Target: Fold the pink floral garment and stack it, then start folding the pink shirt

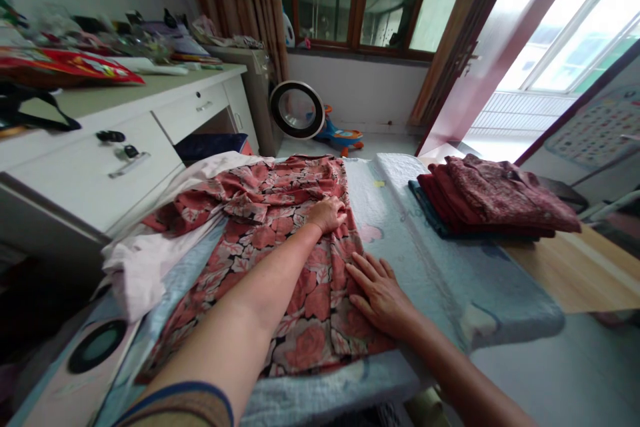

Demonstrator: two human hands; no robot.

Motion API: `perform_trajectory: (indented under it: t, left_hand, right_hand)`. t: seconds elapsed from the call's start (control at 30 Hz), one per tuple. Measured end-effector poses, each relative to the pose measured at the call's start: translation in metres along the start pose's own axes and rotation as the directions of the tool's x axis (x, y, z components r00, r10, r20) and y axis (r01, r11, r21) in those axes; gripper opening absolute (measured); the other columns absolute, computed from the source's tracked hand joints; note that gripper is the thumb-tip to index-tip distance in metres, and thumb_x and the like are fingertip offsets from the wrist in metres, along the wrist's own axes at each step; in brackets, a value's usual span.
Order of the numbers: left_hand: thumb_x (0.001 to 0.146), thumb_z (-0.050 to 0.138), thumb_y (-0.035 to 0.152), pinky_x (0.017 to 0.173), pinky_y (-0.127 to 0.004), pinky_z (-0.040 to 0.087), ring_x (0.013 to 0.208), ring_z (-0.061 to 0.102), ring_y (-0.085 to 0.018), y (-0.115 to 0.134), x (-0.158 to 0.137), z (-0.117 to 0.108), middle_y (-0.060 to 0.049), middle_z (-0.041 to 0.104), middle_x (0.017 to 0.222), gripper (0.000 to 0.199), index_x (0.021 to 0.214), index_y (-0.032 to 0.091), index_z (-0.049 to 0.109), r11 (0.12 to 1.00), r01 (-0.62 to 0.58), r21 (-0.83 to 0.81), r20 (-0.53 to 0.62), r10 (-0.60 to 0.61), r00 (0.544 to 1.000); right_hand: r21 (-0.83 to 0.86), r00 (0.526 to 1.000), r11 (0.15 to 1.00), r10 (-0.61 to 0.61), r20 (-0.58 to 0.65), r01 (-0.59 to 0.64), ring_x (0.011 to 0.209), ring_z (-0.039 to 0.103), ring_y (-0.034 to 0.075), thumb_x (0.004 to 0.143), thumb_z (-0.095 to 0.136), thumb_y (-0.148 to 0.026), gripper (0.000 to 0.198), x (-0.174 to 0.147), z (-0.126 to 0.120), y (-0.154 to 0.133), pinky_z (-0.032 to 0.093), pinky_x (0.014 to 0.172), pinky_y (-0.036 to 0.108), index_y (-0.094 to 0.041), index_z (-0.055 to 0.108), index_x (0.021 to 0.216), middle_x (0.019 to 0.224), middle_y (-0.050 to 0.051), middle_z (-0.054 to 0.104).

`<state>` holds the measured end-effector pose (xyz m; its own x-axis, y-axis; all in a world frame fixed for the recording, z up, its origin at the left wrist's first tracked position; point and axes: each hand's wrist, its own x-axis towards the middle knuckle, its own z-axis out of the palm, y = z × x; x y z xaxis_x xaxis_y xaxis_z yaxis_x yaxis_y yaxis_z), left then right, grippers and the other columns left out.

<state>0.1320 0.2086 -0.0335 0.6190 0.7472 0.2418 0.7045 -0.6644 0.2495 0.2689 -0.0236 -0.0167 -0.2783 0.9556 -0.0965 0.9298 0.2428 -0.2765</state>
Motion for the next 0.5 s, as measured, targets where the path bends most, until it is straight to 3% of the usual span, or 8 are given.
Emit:
perform_trajectory:
  t: [0.23, 0.37, 0.5]
  left_hand:
    - [0.093, 0.056, 0.032, 0.104, -0.043, 0.044, 0.118, 0.058, -0.026, 0.02, -0.019, -0.014, -0.012, 0.065, 0.122, 0.028, 0.113, 0.017, 0.068, 0.997, -0.028, 0.068, 0.092, 0.021, 0.996]
    - [0.097, 0.05, 0.031, 0.117, -0.052, 0.03, 0.138, 0.043, -0.027, 0.044, -0.056, -0.022, -0.011, 0.055, 0.144, 0.032, 0.124, 0.02, 0.061, 0.991, -0.092, 0.093, 0.036, 0.089, 0.995]
    - [0.097, 0.05, 0.038, 0.118, -0.054, 0.028, 0.141, 0.04, -0.029, 0.066, -0.103, -0.027, -0.01, 0.052, 0.147, 0.036, 0.128, 0.021, 0.059, 0.979, -0.181, 0.089, 0.076, 0.174, 0.982]
  right_hand:
    - [0.016, 0.993, 0.999, -0.034, -0.116, 0.036, 0.15, 0.022, 0.03, 0.094, 0.054, -0.041, 0.061, -0.035, 0.012, -0.007, 0.02, 0.121, 0.055, -0.028, 0.041, 0.153, 0.164, 0.005, 0.029]
    - [0.031, 0.977, 0.998, -0.047, -0.21, 0.055, 0.148, 0.027, 0.028, 0.093, 0.055, -0.035, 0.063, -0.046, 0.019, -0.007, 0.026, 0.12, 0.052, -0.022, 0.041, 0.152, 0.162, 0.009, 0.031]
    - [0.066, 0.961, 0.994, -0.063, -0.271, 0.084, 0.145, 0.032, 0.029, 0.091, 0.057, -0.032, 0.056, -0.058, 0.023, -0.009, 0.031, 0.117, 0.05, -0.018, 0.051, 0.145, 0.157, 0.012, 0.04]
